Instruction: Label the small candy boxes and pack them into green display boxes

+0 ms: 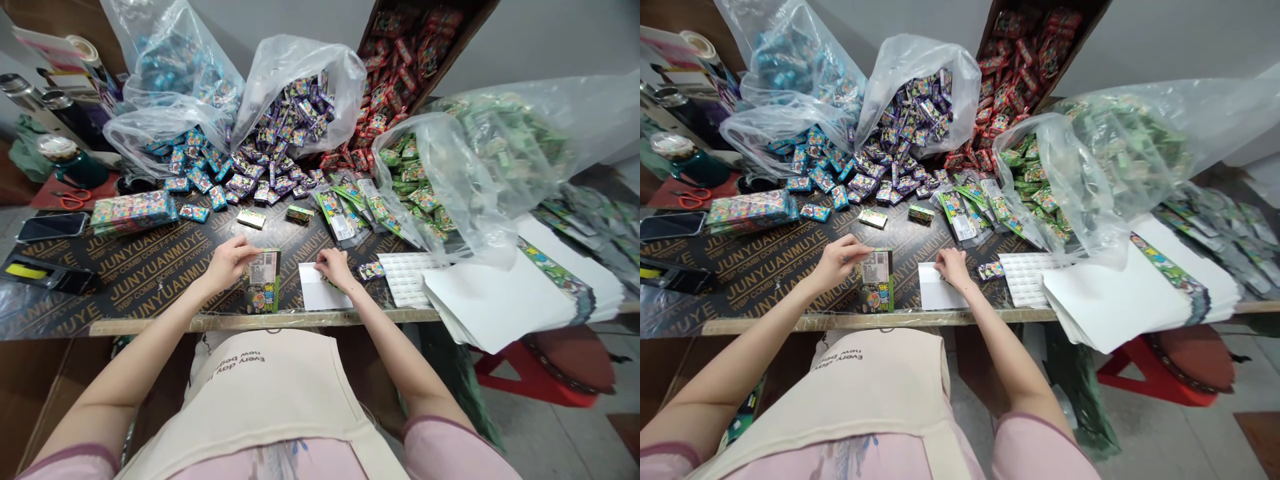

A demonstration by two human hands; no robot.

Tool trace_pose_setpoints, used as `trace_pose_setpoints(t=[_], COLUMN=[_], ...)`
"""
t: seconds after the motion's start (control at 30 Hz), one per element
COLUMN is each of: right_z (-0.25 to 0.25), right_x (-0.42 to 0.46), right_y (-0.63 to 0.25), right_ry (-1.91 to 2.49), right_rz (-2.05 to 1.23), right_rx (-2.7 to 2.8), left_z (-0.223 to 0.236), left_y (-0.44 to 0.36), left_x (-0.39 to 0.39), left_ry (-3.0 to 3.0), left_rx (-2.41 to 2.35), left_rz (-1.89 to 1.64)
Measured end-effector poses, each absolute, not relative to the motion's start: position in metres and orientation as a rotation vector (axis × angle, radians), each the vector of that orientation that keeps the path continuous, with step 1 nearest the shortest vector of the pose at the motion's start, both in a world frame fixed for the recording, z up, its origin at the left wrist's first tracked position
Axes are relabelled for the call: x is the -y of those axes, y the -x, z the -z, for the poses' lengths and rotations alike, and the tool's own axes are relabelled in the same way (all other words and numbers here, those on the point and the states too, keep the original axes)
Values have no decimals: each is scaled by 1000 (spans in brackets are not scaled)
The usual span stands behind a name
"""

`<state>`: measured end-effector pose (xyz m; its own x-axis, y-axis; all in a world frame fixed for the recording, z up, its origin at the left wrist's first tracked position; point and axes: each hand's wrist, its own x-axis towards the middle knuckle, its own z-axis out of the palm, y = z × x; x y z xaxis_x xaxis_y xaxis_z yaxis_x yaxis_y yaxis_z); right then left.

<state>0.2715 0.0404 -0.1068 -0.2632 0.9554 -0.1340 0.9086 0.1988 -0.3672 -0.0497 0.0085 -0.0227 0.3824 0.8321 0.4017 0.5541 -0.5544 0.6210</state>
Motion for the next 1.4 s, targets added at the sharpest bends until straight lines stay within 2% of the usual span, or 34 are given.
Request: trace_pose_setpoints(t=[0.27,0.57,0.7,0.87,1.13,1.3,1.4], right_z=[103,101,101,104,110,109,116], right_x=[-61,-53,-38,-19,-9,-5,-4], right_y=[-278,-277,-278,-276,-270,-267,-267], right_ry=[1815,1696,1673,1393,1386,1424,1482], right_rz=[-709,-628,-503,-122,22,-32,-298], right_rx=[2486,2539,2516,2783,2802,2730,2465], left_z=[22,18,19,20,20,21,22], left_y=[50,49,50,50,45,44,44], left_x=[-8,-6,-7,-7,-6,-4,-3], left_ry=[-2243,-2239,-2245,-2247,-2281,-2325,-2323], left_rx=[-1195,-1198,-1191,-1195,-1285,-1284,-1293], left_rz=[-986,-991,-998,-994,-956,-949,-969])
